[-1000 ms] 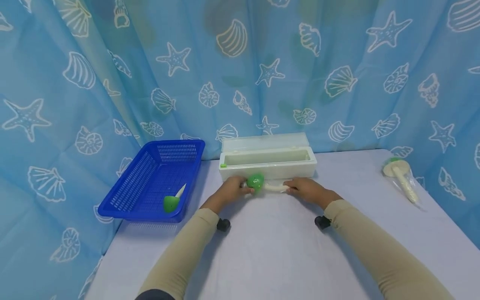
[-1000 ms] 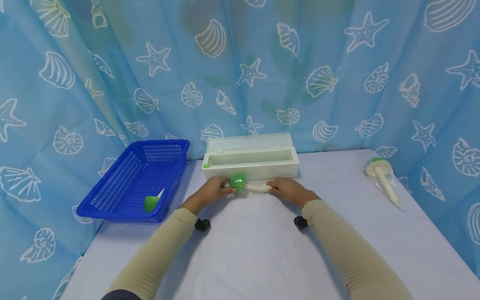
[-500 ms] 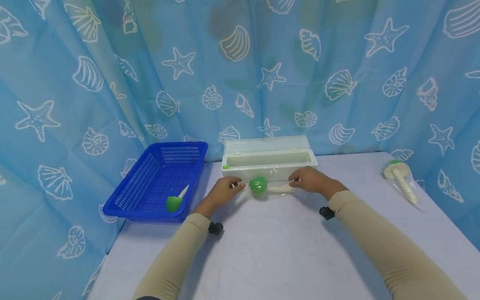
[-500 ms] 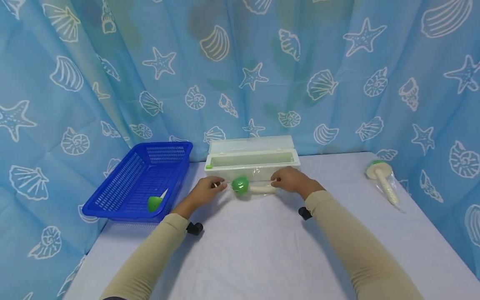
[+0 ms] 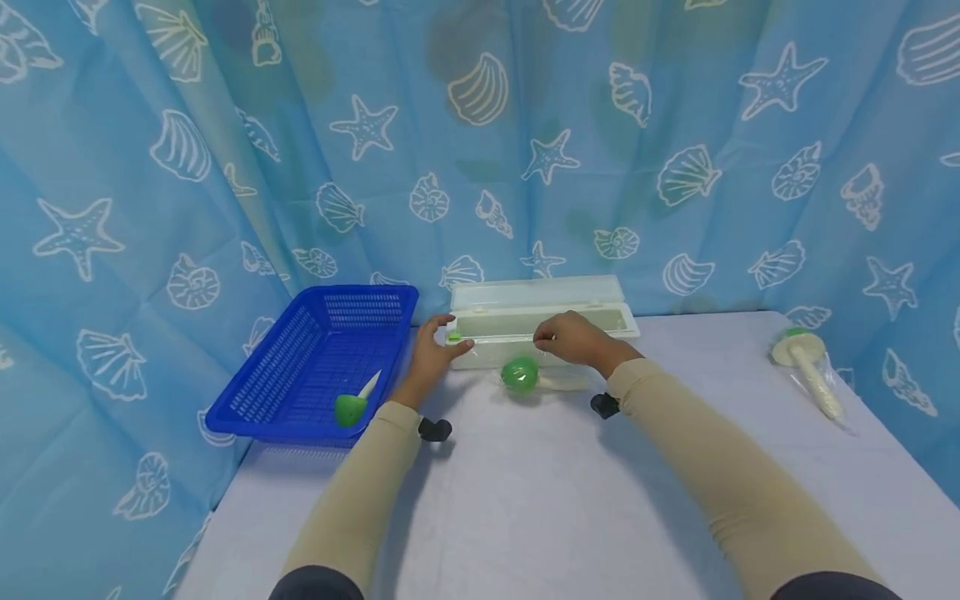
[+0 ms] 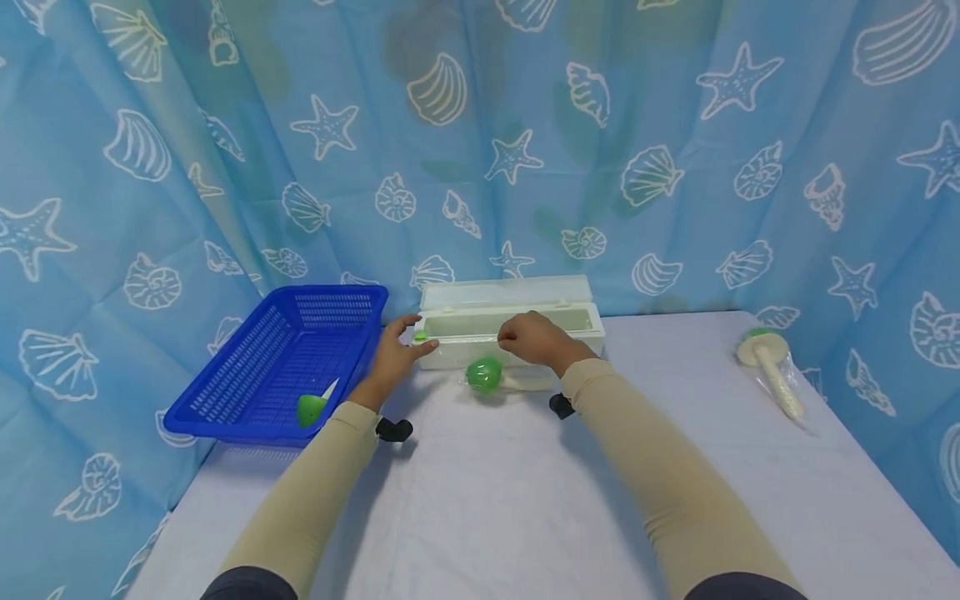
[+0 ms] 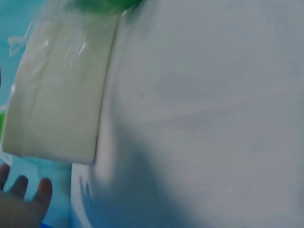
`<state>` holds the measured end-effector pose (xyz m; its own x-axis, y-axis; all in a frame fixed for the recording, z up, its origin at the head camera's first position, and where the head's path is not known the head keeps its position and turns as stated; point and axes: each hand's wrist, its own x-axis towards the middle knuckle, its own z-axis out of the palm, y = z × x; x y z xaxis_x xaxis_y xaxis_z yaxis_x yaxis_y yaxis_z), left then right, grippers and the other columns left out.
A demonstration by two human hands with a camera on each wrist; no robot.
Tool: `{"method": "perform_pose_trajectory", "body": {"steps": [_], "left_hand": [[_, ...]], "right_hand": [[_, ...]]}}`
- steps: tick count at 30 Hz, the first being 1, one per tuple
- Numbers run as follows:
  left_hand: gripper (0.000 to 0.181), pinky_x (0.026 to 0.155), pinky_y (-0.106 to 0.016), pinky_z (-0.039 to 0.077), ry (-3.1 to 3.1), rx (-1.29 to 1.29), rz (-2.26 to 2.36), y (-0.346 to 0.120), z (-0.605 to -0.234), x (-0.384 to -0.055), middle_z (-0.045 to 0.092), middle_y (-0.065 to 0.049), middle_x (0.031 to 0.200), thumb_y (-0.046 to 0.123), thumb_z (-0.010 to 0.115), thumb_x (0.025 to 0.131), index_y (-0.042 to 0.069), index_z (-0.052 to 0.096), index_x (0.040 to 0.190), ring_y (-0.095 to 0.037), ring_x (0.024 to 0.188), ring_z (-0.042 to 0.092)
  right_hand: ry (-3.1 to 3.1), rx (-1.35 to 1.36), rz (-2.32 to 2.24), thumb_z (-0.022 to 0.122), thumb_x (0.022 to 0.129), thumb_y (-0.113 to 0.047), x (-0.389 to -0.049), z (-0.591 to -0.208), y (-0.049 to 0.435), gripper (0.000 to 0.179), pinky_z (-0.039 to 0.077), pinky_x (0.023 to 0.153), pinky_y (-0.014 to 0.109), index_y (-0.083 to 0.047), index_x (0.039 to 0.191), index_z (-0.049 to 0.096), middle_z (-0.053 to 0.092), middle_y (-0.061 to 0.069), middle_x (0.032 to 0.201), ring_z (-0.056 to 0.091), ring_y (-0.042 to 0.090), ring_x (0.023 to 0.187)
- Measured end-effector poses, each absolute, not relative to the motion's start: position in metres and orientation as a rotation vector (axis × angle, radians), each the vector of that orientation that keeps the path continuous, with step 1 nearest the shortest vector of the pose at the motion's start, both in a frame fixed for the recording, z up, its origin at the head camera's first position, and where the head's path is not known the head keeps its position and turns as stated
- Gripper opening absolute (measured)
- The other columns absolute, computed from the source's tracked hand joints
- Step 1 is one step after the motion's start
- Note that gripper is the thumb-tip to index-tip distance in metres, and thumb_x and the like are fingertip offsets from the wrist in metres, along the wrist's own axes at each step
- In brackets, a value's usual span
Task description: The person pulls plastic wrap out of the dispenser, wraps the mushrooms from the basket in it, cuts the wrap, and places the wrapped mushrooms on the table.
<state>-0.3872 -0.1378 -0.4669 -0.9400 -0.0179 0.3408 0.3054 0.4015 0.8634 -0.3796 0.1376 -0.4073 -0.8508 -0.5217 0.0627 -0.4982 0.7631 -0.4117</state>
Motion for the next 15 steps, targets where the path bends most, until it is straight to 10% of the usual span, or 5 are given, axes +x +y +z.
{"method": "perform_pose_trajectory", "body": {"steps": [5,15], "left_hand": [[0.056,0.113,-0.054,0.016,-2.353,-0.281,-1.707,-0.137,-0.469,-0.399,0.021,-0.022,0.156,0.016,0.083,0.078,0.001,0.058,0.126,-0.036,0.145,0.014],[0.033,0.111,-0.058,0.020,-2.436,-0.349,-1.644,-0.139,-0.491,-0.414,0.022,-0.009,0.159,0.022,0.087,0.074,0.009,0.061,0.091,-0.039,0.144,0.015]], "right_hand": [[2.944,-0.842,-0.731,0.058,0.099,-0.021,-0.388,-0.409,0.111,0.024,0.051,0.085,0.040,-0.007,0.112,0.072,0.070,0.004,0.105,0.064,0.021,0.097],[2.998,-0.735,-0.942,0.062,0.097,-0.028,-0.398,-0.415,0.053,0.021,0.052,0.076,0.037,-0.011,0.099,0.075,0.070,-0.002,0.090,0.063,0.015,0.083]]}}
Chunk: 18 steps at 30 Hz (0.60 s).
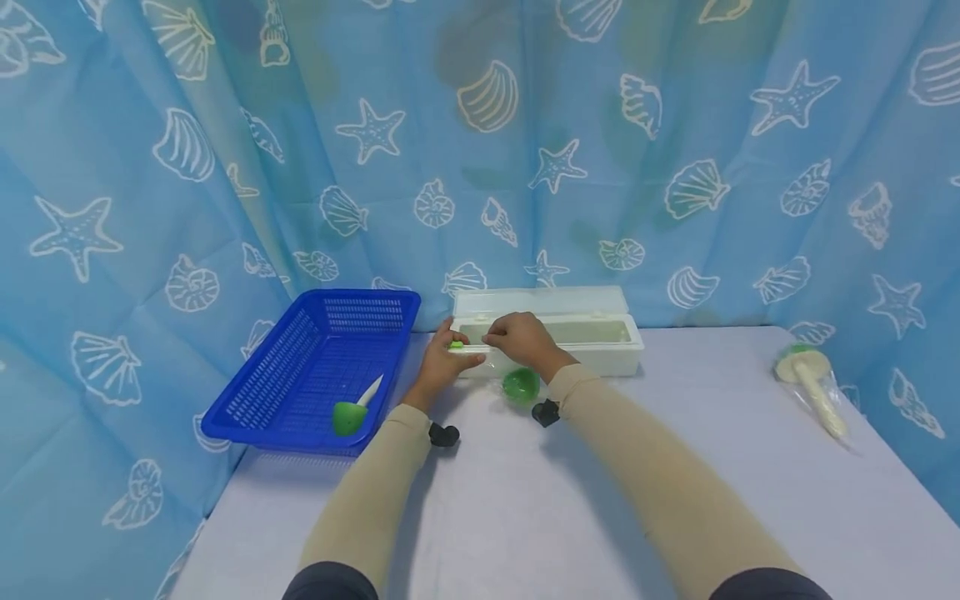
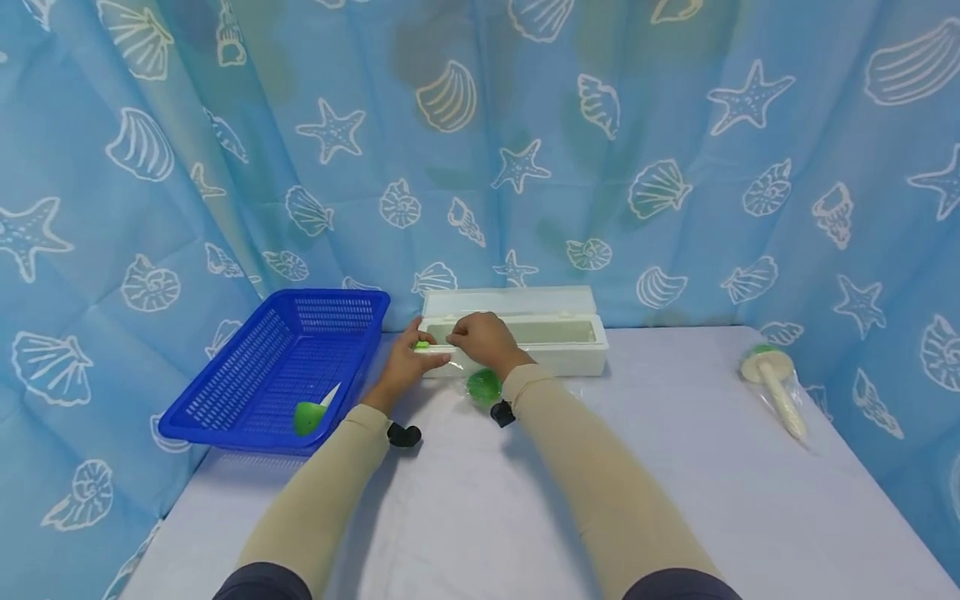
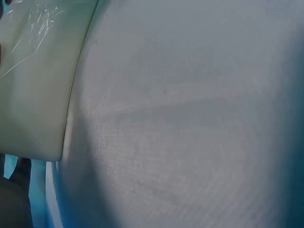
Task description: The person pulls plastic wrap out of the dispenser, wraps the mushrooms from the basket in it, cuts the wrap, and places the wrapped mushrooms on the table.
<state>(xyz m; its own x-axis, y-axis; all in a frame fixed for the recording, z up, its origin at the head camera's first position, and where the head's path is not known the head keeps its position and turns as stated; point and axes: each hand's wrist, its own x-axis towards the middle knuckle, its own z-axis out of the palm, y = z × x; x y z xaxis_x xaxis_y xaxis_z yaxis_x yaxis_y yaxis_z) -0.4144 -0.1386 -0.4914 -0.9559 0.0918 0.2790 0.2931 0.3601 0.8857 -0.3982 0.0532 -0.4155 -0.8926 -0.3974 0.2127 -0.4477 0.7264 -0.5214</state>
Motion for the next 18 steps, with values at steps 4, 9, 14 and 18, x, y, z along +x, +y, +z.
{"method": "perform_pose_trajectory", "body": {"steps": [4,9,14,18], "left_hand": [[0.031,0.111,-0.054,0.023,-2.428,-0.390,-1.592,-0.141,-0.493,-0.416,0.026,-0.011,0.157,0.018,0.087,0.074,0.006,0.061,0.088,-0.037,0.143,0.019],[0.022,0.110,-0.053,0.028,-2.400,-0.453,-1.517,-0.144,-0.496,-0.418,0.030,-0.018,0.154,0.002,0.081,0.076,0.000,0.064,0.090,-0.036,0.142,0.024],[0.016,0.108,-0.053,0.031,-2.375,-0.516,-1.433,-0.144,-0.496,-0.421,0.032,-0.024,0.151,-0.005,0.074,0.077,-0.002,0.064,0.090,-0.036,0.141,0.026],[0.015,0.109,-0.051,0.031,-2.389,-0.467,-1.474,-0.142,-0.495,-0.421,0.031,-0.022,0.152,-0.007,0.073,0.078,-0.003,0.064,0.088,-0.037,0.141,0.025]], "right_hand": [[-2.816,0.712,0.845,0.064,0.096,-0.028,-0.399,-0.417,0.028,0.020,0.051,0.068,0.033,-0.012,0.091,0.076,0.069,-0.005,0.081,0.061,0.012,0.072],[-2.832,0.607,0.782,0.069,0.091,-0.036,-0.398,-0.422,-0.001,0.031,0.040,0.051,0.028,-0.014,0.068,0.068,0.054,-0.007,0.057,0.047,0.012,0.053],[-2.879,0.433,0.682,0.073,0.086,-0.043,-0.401,-0.426,-0.014,0.044,0.035,0.048,0.030,-0.013,0.060,0.054,0.045,-0.002,0.054,0.044,0.015,0.052],[-2.889,0.369,0.667,0.072,0.086,-0.044,-0.404,-0.428,-0.017,0.041,0.041,0.048,0.032,-0.013,0.064,0.058,0.054,0.001,0.059,0.053,0.018,0.056]]}}
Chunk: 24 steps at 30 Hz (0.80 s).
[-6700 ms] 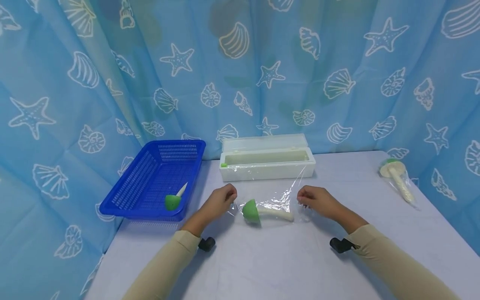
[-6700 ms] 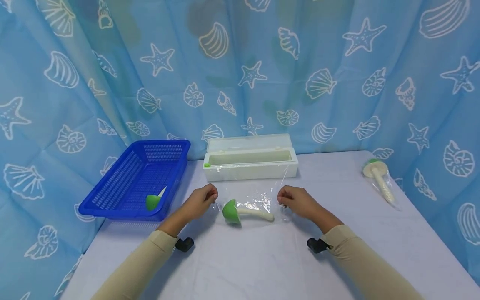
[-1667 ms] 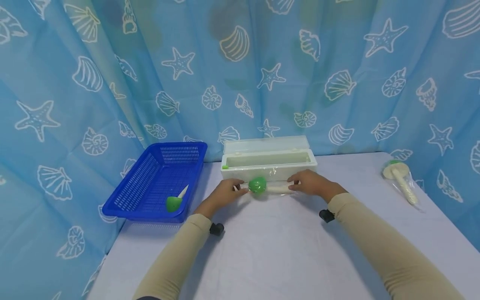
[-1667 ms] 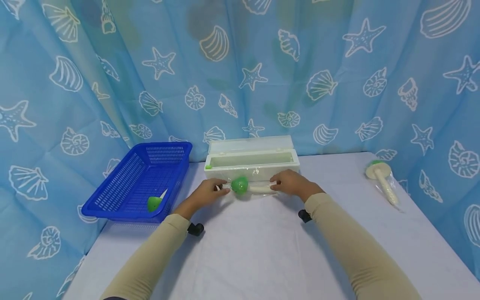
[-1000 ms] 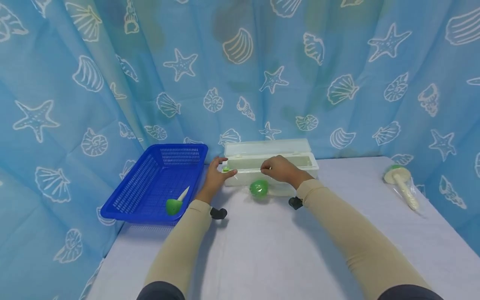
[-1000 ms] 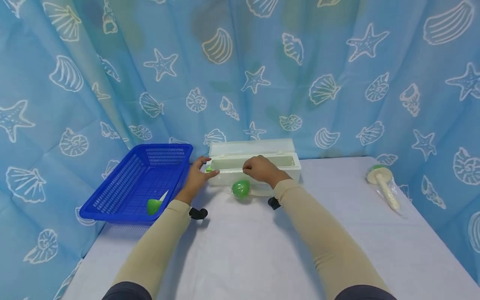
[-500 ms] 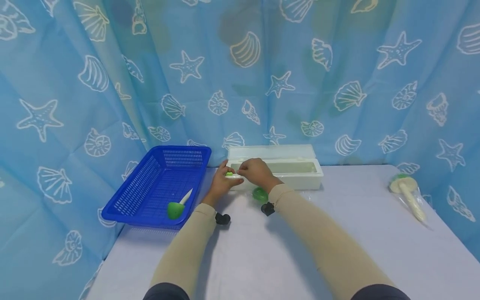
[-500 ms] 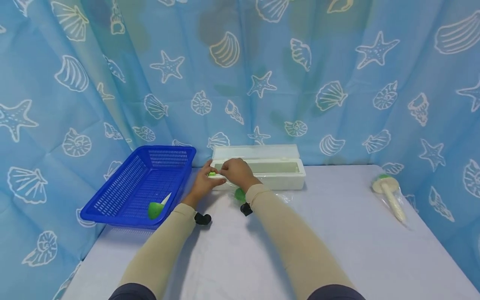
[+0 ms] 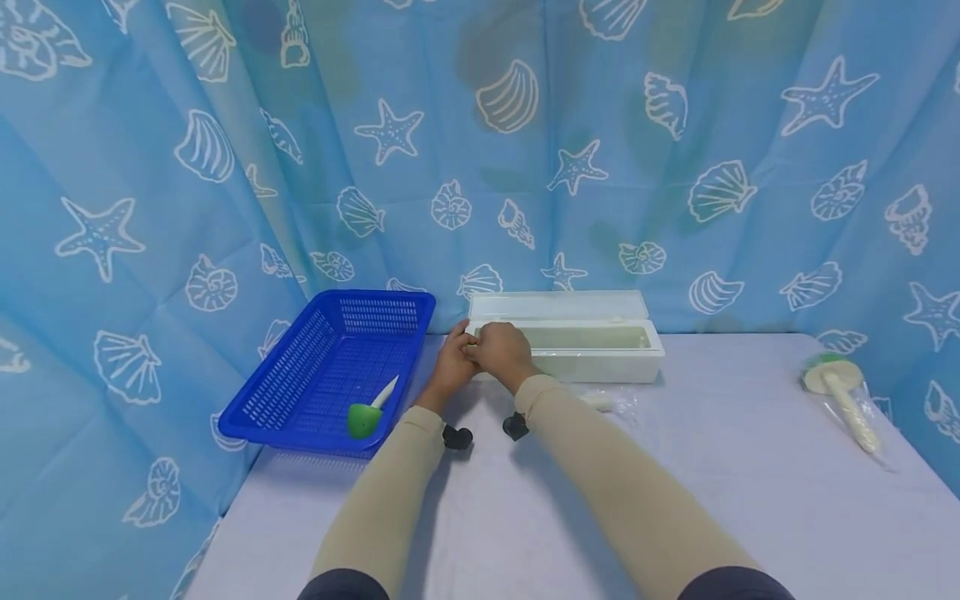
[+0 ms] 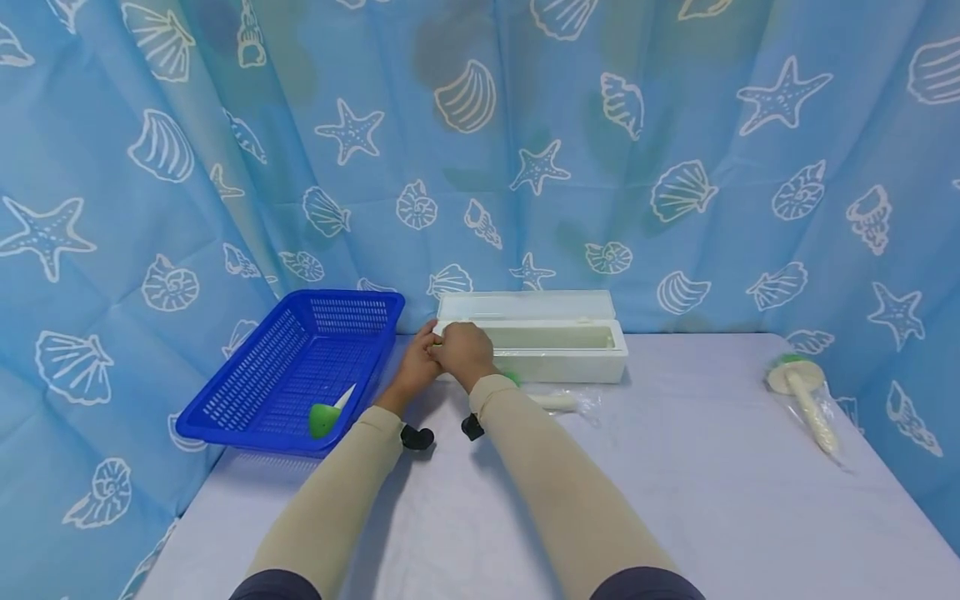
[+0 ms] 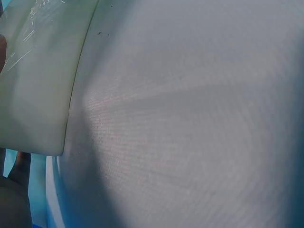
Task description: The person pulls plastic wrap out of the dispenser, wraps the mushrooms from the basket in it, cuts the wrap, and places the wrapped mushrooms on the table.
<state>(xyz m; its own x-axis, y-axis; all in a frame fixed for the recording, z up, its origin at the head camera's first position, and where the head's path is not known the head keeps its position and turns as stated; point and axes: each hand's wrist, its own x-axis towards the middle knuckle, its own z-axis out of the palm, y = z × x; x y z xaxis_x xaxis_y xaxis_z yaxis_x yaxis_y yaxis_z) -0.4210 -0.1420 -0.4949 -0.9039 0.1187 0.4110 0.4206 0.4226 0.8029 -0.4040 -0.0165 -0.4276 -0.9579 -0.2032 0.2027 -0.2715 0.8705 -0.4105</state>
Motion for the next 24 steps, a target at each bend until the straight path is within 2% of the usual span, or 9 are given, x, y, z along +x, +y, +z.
{"method": "perform_pose_trajectory", "body": {"steps": [4,11,17,24], "left_hand": [[0.014,0.109,-0.049,0.032,-2.411,-0.453,-1.493,-0.141,-0.494,-0.422,0.030,-0.020,0.153,-0.007,0.074,0.078,-0.003,0.064,0.088,-0.037,0.141,0.025],[0.019,0.110,-0.050,0.028,-2.453,-0.428,-1.459,-0.143,-0.490,-0.422,0.031,-0.016,0.153,-0.003,0.080,0.076,0.000,0.062,0.083,-0.035,0.141,0.026],[0.022,0.110,-0.050,0.030,-2.505,-0.366,-1.440,-0.141,-0.487,-0.420,0.031,-0.013,0.153,0.001,0.082,0.076,0.002,0.061,0.083,-0.036,0.140,0.028],[0.032,0.111,-0.047,0.028,-2.479,-0.345,-1.496,-0.139,-0.488,-0.420,0.031,-0.010,0.154,0.011,0.088,0.071,0.006,0.058,0.080,-0.035,0.141,0.026]], "right_hand": [[-2.898,0.311,0.705,0.070,0.087,-0.043,-0.406,-0.430,-0.017,0.039,0.041,0.047,0.032,-0.012,0.066,0.060,0.055,0.002,0.060,0.054,0.020,0.056],[-2.885,0.303,0.798,0.065,0.088,-0.032,-0.406,-0.425,-0.015,0.038,0.035,0.044,0.032,-0.011,0.059,0.052,0.046,0.001,0.053,0.045,0.018,0.049],[-2.867,0.320,0.867,0.063,0.091,-0.033,-0.406,-0.424,-0.009,0.040,0.032,0.041,0.030,-0.013,0.058,0.049,0.040,-0.001,0.049,0.038,0.015,0.045],[-2.905,0.264,0.903,0.056,0.080,-0.013,-0.410,-0.420,0.015,0.022,0.024,0.040,0.029,-0.013,0.060,0.046,0.037,-0.002,0.049,0.029,0.013,0.043]]}}
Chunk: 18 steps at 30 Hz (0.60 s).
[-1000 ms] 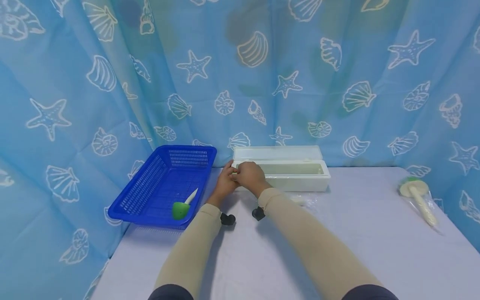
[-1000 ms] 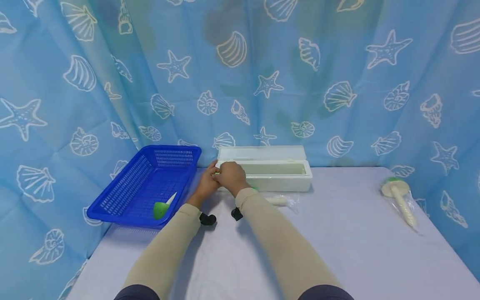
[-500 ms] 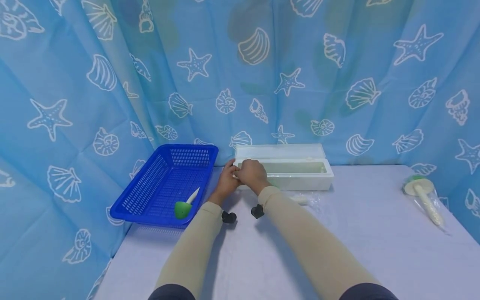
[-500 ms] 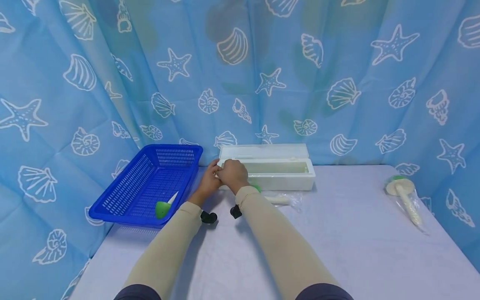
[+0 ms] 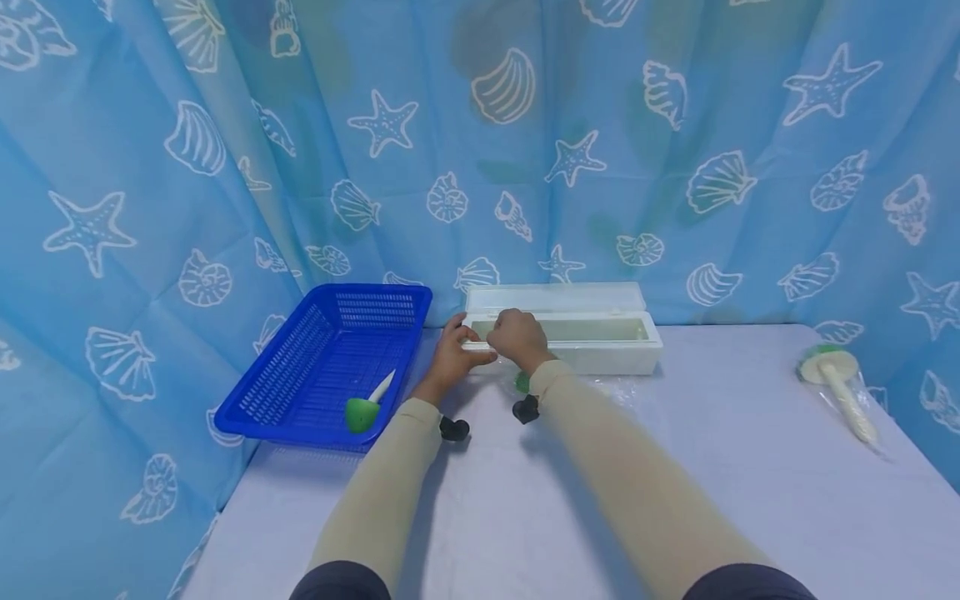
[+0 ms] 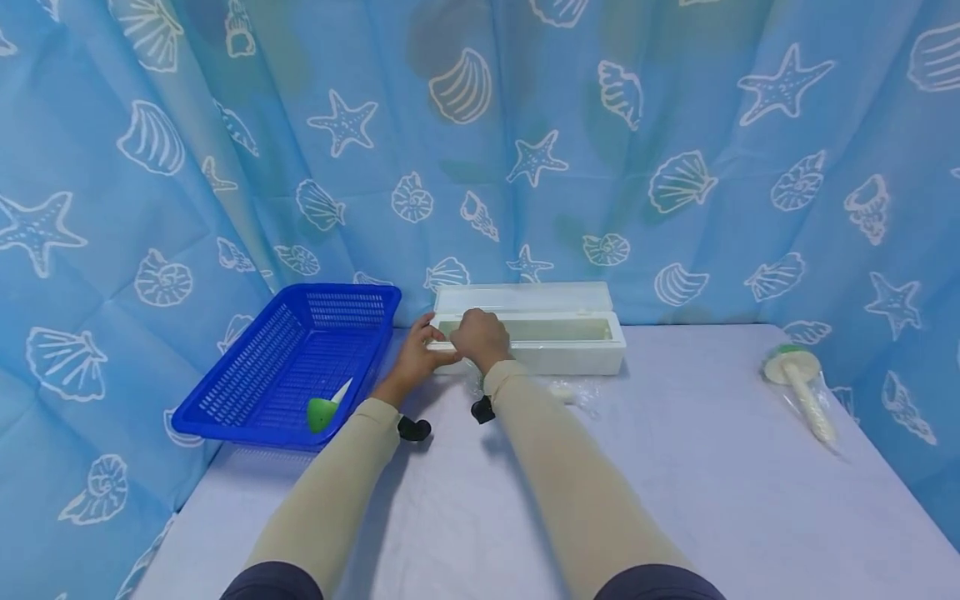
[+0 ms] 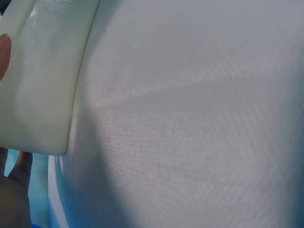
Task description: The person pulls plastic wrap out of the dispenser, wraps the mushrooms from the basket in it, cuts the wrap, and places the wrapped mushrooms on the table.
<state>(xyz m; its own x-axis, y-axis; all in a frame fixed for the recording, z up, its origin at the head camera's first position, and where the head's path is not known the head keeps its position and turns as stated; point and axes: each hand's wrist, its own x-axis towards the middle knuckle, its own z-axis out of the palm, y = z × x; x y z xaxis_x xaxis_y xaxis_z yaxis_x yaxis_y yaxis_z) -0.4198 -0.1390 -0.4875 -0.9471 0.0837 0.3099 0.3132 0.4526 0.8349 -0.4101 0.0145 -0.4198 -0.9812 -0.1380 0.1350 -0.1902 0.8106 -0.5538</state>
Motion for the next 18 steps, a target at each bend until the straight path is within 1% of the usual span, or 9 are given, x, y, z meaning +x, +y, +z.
{"method": "perform_pose_trajectory", "body": {"steps": [4,8,9,10,12,13,15,16,18], "left_hand": [[0.035,0.112,-0.044,0.026,-2.454,-0.334,-1.534,-0.139,-0.486,-0.420,0.031,-0.010,0.154,0.012,0.089,0.070,0.006,0.056,0.080,-0.035,0.140,0.027],[0.036,0.111,-0.045,0.028,-2.445,-0.331,-1.548,-0.138,-0.486,-0.420,0.031,-0.010,0.153,0.012,0.089,0.070,0.006,0.054,0.081,-0.035,0.140,0.027],[0.037,0.111,-0.045,0.027,-2.446,-0.324,-1.551,-0.138,-0.487,-0.420,0.031,-0.009,0.154,0.011,0.089,0.070,0.006,0.054,0.081,-0.035,0.140,0.027],[0.037,0.111,-0.045,0.028,-2.450,-0.318,-1.551,-0.138,-0.488,-0.420,0.031,-0.009,0.154,0.011,0.089,0.070,0.007,0.054,0.081,-0.035,0.140,0.027],[0.037,0.111,-0.045,0.028,-2.463,-0.314,-1.543,-0.137,-0.490,-0.420,0.031,-0.009,0.154,0.012,0.089,0.070,0.007,0.053,0.081,-0.034,0.140,0.027],[0.037,0.111,-0.045,0.028,-2.468,-0.315,-1.537,-0.137,-0.490,-0.420,0.031,-0.009,0.154,0.012,0.088,0.070,0.007,0.053,0.081,-0.034,0.141,0.026],[0.037,0.111,-0.044,0.027,-2.474,-0.314,-1.531,-0.137,-0.491,-0.420,0.031,-0.008,0.154,0.012,0.088,0.071,0.007,0.053,0.082,-0.034,0.141,0.026],[0.037,0.111,-0.044,0.027,-2.477,-0.315,-1.527,-0.138,-0.491,-0.420,0.030,-0.009,0.154,0.013,0.088,0.071,0.007,0.053,0.082,-0.034,0.141,0.026],[0.037,0.111,-0.044,0.027,-2.478,-0.314,-1.528,-0.138,-0.490,-0.419,0.031,-0.009,0.154,0.013,0.088,0.071,0.007,0.053,0.082,-0.034,0.141,0.026]], "right_hand": [[-2.989,0.259,0.882,0.053,0.079,-0.011,-0.414,-0.411,0.036,0.024,0.026,0.042,0.029,-0.014,0.056,0.044,0.034,-0.003,0.048,0.028,0.013,0.043],[-3.071,0.260,0.894,0.053,0.077,-0.009,-0.420,-0.405,0.066,0.028,0.034,0.050,0.032,-0.014,0.053,0.040,0.030,-0.003,0.048,0.022,0.015,0.046],[-3.095,0.267,0.889,0.054,0.078,-0.009,-0.420,-0.403,0.075,0.027,0.038,0.053,0.033,-0.012,0.054,0.043,0.034,-0.002,0.050,0.026,0.016,0.048],[-3.122,0.280,0.866,0.057,0.080,-0.011,-0.420,-0.401,0.084,0.023,0.044,0.059,0.035,-0.010,0.058,0.051,0.043,0.000,0.055,0.035,0.017,0.051],[-3.182,0.291,0.833,0.059,0.082,-0.013,-0.421,-0.398,0.105,0.014,0.050,0.073,0.038,-0.004,0.072,0.065,0.060,0.006,0.073,0.052,0.022,0.065],[-3.217,0.286,0.811,0.060,0.084,-0.014,-0.420,-0.395,0.116,0.016,0.051,0.081,0.041,-0.001,0.085,0.070,0.066,0.011,0.087,0.058,0.027,0.078],[-3.283,0.314,0.749,0.061,0.088,-0.017,-0.422,-0.392,0.137,0.030,0.047,0.093,0.045,0.001,0.110,0.069,0.064,0.018,0.117,0.058,0.034,0.106],[-3.311,0.318,0.728,0.060,0.090,-0.018,-0.423,-0.391,0.149,0.035,0.045,0.096,0.046,0.002,0.118,0.066,0.060,0.020,0.126,0.055,0.036,0.114],[-3.341,0.332,0.715,0.058,0.092,-0.017,-0.425,-0.391,0.172,0.039,0.043,0.099,0.048,0.005,0.124,0.061,0.055,0.023,0.132,0.050,0.039,0.120]]}}
